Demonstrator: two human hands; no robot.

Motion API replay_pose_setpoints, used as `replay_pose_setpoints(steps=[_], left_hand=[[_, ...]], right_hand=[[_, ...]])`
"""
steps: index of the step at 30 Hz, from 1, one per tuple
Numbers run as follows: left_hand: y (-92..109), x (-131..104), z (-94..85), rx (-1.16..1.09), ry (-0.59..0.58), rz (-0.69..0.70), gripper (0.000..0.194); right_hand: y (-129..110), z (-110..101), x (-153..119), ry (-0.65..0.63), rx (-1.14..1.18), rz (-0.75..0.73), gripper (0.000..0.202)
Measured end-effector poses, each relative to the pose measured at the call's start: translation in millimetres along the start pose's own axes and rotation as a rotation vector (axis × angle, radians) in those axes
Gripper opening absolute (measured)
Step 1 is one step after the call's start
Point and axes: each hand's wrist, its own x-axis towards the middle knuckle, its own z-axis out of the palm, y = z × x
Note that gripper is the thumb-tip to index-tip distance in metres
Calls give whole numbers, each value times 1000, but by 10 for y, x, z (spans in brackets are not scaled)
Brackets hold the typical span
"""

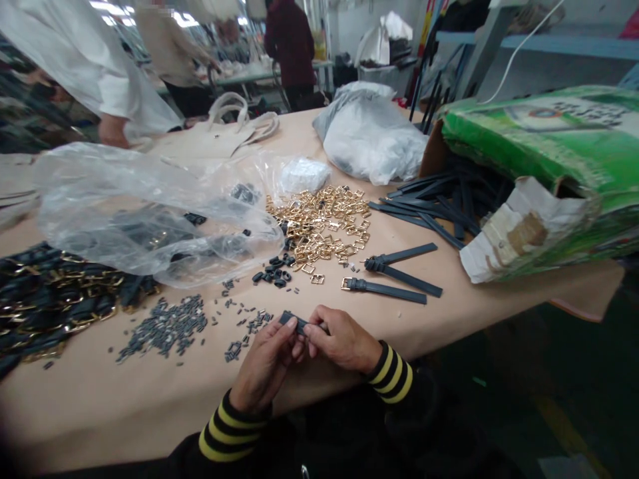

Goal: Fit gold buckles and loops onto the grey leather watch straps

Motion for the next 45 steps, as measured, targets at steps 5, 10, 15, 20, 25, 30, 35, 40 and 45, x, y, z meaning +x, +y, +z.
replay_pose_setpoints(steps=[5,10,15,20,25,30,35,40,45], left_hand=[[149,416,-25,690,25,394,17],[226,890,1,1350,-65,669,19],[352,1085,39,1470,-116,474,4],[338,954,94,1477,-109,469,8],[222,507,198,1243,-79,499,11],[245,167,103,758,-162,229,12],[317,7,-28,636,-100,196,14],[407,-151,-24,871,17,353,11],[445,-224,-13,937,63,395,11]], right_hand=[[68,-252,-13,153,227,73,24],[138,-339,1,361,354,98,23],[175,-341,21,328,369,70,22],[183,-317,41,353,333,74,22],[129,-207,69,326,267,76,24],[108,-98,38,243,207,16,27],[83,1,16,184,245,-4,26],[24,71,-4,225,122,54,14],[40,95,-44,120,125,-5,17]])
